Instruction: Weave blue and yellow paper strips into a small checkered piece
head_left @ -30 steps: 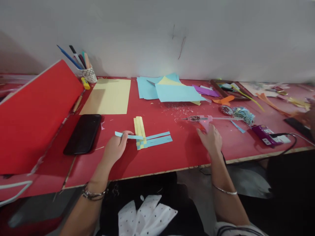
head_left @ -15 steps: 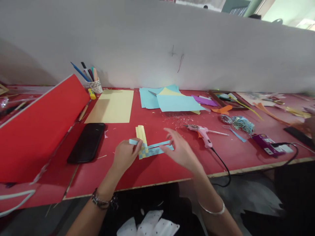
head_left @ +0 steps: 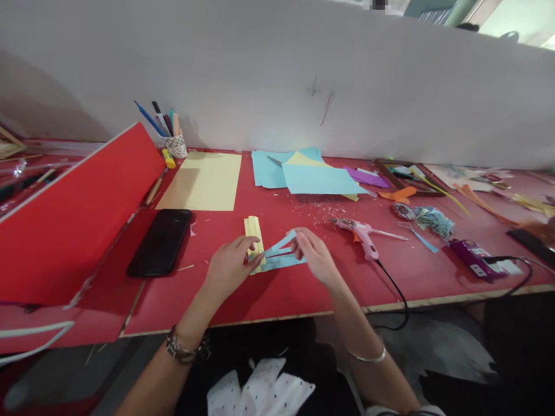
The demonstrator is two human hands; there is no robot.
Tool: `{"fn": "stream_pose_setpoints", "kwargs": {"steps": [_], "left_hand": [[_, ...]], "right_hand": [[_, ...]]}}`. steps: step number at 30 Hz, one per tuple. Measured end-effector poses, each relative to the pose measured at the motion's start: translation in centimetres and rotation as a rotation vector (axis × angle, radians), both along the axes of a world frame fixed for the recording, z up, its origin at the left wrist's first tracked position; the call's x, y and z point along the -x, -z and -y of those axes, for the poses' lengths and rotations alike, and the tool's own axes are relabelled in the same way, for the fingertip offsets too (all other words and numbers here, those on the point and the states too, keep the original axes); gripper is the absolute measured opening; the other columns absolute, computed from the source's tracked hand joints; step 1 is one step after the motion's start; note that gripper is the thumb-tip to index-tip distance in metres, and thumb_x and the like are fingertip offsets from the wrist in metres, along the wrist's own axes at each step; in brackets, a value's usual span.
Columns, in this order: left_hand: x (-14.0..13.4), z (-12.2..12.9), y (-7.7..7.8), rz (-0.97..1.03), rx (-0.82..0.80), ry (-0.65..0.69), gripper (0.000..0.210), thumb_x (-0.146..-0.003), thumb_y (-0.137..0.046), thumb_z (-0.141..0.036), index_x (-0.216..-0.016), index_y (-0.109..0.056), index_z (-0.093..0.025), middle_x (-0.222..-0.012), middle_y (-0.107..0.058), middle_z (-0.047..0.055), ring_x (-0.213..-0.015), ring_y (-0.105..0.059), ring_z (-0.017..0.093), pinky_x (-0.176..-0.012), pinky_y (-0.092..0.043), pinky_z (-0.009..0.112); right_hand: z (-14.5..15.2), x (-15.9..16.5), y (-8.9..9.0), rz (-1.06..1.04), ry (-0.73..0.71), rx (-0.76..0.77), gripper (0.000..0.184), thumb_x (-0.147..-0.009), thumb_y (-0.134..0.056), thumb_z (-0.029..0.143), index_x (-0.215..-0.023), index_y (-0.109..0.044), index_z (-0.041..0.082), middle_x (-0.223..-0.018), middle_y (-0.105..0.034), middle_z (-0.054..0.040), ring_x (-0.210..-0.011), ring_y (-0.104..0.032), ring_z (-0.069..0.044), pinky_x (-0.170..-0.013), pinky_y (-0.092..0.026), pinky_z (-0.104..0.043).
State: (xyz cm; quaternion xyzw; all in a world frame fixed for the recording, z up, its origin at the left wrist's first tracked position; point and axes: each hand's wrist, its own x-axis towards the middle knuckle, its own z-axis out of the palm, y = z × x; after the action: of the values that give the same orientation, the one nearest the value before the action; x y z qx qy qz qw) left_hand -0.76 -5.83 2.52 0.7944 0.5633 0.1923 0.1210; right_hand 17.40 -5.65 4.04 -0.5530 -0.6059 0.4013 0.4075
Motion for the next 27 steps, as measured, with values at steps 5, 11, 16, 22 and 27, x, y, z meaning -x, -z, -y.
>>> {"fn": "stream_pose_setpoints", "kwargs": {"steps": [5, 11, 16, 22, 27], "left_hand": [[1.0, 0.4, 1.4, 0.054, 0.063, 0.024, 0.020, -0.077, -0.051, -0.020, -0.097, -0.054, -0.020, -0.085, -0.062, 0.001, -0.067, -0.059, 0.014, -0.054, -0.044, 0.023], [1.2, 0.5, 2.5, 0.049, 0.040, 0.095, 0.015, -0.077, -0.052, -0.019, -0.092, -0.055, -0.019, -0.088, -0.061, 0.003, -0.080, -0.059, 0.018, -0.067, -0.047, 0.027], [1.3, 0.4, 2.6, 0.065, 0.023, 0.111, 0.011, -0.077, -0.052, -0.020, -0.088, -0.055, -0.020, -0.086, -0.060, 0.002, -0.080, -0.058, 0.017, -0.066, -0.047, 0.027], [1.4, 0.4, 2.8, 0.080, 0.003, 0.143, 0.011, -0.078, -0.050, -0.021, -0.088, -0.056, -0.019, -0.086, -0.060, 0.002, -0.080, -0.058, 0.017, -0.068, -0.047, 0.027], [1.4, 0.3, 2.7, 0.100, 0.015, 0.155, 0.011, -0.080, -0.048, -0.021, -0.088, -0.055, -0.020, -0.087, -0.060, 0.002, -0.082, -0.058, 0.017, -0.068, -0.047, 0.027]], "right_hand": [[-1.1, -1.9, 0.8, 0.028, 0.017, 0.096, 0.027, -0.073, -0.040, 0.040, -0.076, -0.055, 0.018, -0.057, -0.049, 0.0022, -0.047, -0.044, -0.009, -0.046, -0.034, -0.022], [-1.2, -2.9, 1.8, 0.351, 0.050, -0.109, 0.015, -0.071, -0.044, 0.023, -0.073, -0.057, 0.018, -0.062, -0.056, -0.0003, -0.053, -0.048, -0.011, -0.054, -0.038, -0.023], [-0.7, -3.2, 2.8, 0.586, -0.004, -0.294, 0.021, -0.078, -0.037, 0.018, -0.080, -0.058, 0.016, -0.078, -0.061, -0.0077, -0.071, -0.054, -0.017, -0.065, -0.042, -0.028], [-0.8, -3.1, 3.4, 0.829, -0.063, -0.322, 0.026, -0.083, -0.032, 0.016, -0.084, -0.058, 0.017, -0.079, -0.060, -0.0089, -0.075, -0.053, -0.020, -0.068, -0.041, -0.031], [-0.7, -3.0, 3.2, 0.872, -0.094, -0.270, 0.027, -0.083, -0.031, 0.013, -0.084, -0.058, 0.016, -0.082, -0.060, -0.0092, -0.077, -0.052, -0.020, -0.069, -0.041, -0.030]]}}
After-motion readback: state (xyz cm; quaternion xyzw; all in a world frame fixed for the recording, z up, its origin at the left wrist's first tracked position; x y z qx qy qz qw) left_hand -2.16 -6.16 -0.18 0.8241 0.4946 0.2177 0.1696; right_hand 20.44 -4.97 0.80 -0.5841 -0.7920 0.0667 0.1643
